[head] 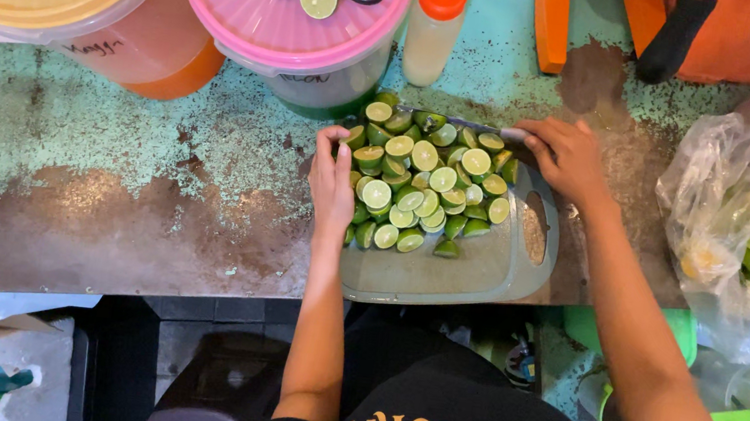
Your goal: The person ties a blue plastic bag and places it in a refrigerator. They then return to the counter, pick up a lime, and use a manual press to extract juice into a container. The person repeats this process with several lime halves.
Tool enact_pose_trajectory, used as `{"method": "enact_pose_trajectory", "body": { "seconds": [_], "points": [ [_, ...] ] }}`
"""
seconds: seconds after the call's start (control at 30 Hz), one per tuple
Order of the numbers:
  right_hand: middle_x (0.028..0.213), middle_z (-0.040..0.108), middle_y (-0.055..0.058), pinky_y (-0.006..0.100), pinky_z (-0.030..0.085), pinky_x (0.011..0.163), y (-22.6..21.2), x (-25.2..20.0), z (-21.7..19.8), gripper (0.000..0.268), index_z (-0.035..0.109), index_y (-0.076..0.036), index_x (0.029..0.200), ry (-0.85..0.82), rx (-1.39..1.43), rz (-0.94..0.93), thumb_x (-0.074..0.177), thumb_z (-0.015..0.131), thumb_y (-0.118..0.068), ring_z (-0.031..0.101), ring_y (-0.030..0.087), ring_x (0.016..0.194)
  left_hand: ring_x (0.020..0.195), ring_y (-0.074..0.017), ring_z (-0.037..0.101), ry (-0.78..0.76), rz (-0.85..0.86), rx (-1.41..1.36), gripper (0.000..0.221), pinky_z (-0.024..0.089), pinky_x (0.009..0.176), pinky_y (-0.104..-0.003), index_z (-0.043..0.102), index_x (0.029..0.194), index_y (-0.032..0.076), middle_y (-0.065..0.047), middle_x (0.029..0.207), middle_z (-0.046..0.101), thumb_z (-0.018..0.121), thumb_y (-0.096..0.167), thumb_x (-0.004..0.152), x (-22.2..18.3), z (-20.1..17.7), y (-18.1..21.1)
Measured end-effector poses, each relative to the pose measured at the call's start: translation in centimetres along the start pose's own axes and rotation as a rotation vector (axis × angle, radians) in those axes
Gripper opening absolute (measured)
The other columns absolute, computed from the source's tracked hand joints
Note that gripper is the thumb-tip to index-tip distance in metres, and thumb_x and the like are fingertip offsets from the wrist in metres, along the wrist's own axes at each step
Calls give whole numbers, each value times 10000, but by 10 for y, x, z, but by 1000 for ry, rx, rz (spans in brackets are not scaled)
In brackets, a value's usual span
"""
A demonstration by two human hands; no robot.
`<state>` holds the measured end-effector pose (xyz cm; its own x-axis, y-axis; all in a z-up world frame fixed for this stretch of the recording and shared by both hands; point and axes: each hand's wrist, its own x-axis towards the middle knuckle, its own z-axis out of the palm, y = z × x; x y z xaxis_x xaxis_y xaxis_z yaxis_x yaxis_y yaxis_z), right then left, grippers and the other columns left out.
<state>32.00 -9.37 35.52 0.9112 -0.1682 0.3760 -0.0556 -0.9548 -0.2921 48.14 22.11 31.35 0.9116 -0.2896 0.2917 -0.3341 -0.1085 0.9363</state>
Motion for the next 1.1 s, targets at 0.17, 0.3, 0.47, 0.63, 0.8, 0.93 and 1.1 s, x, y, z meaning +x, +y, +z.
{"method": "enact_pose_trajectory", "body": {
  "seconds": [0.17,0.3,0.47,0.63,0.8,0.93,1.1],
  "points": [
    [1081,672,96,452,409,850,-60,-45,21,197,698,-140,1210,214,11,280,1070,573,-199,623,315,1013,1256,-342,573,-90,20,28,328,396,1088,-428,562,1312,55,-175,1324,627,437,256,1084,-5,-10,11],
    [1094,608,148,485,416,921,-82,-67,39,211,652,-119,1257,334,61,399,1090,544,-191,566,363,1053,1294,-324,568,-149,42,-5,362,386,1133,-414,578,1328,45,-162,1339,633,413,263,1091,-14,-21,16],
    [1073,560,153,486,398,924,-73,-76,45,234,630,-136,1290,316,60,466,1085,535,-198,533,357,1053,1234,-336,584,-21,110,42,401,415,1115,-423,607,1287,12,-182,1262,632,552,302,1015,-28,-7,19],
    [1090,554,142,502,369,914,-60,-79,47,255,632,-153,1315,272,-109,530,1078,553,-204,516,345,1072,1265,-348,589,16,128,31,387,412,1139,-442,612,1286,12,-189,1304,643,570,270,1000,-32,4,15],
    [1095,548,138,511,360,925,-51,-82,45,252,642,-169,1316,281,-138,588,1080,563,-206,517,337,1085,1289,-371,572,45,145,27,371,392,1157,-456,613,1283,-1,-209,1332,624,565,226,994,-36,16,15],
    [1107,554,133,510,352,911,-38,-90,38,275,649,-172,1327,281,-198,599,1064,576,-206,515,335,1098,1285,-374,570,45,145,16,360,391,1165,-458,607,1276,-4,-208,1316,625,557,163,960,-40,32,22],
    [1130,552,147,502,351,917,-6,-108,27,254,654,-177,1336,292,-320,618,1096,586,-221,511,341,1114,1301,-395,559,48,166,-34,332,383,1176,-474,613,1256,0,-211,1312,629,547,90,944,-46,67,38]
  ]
}}
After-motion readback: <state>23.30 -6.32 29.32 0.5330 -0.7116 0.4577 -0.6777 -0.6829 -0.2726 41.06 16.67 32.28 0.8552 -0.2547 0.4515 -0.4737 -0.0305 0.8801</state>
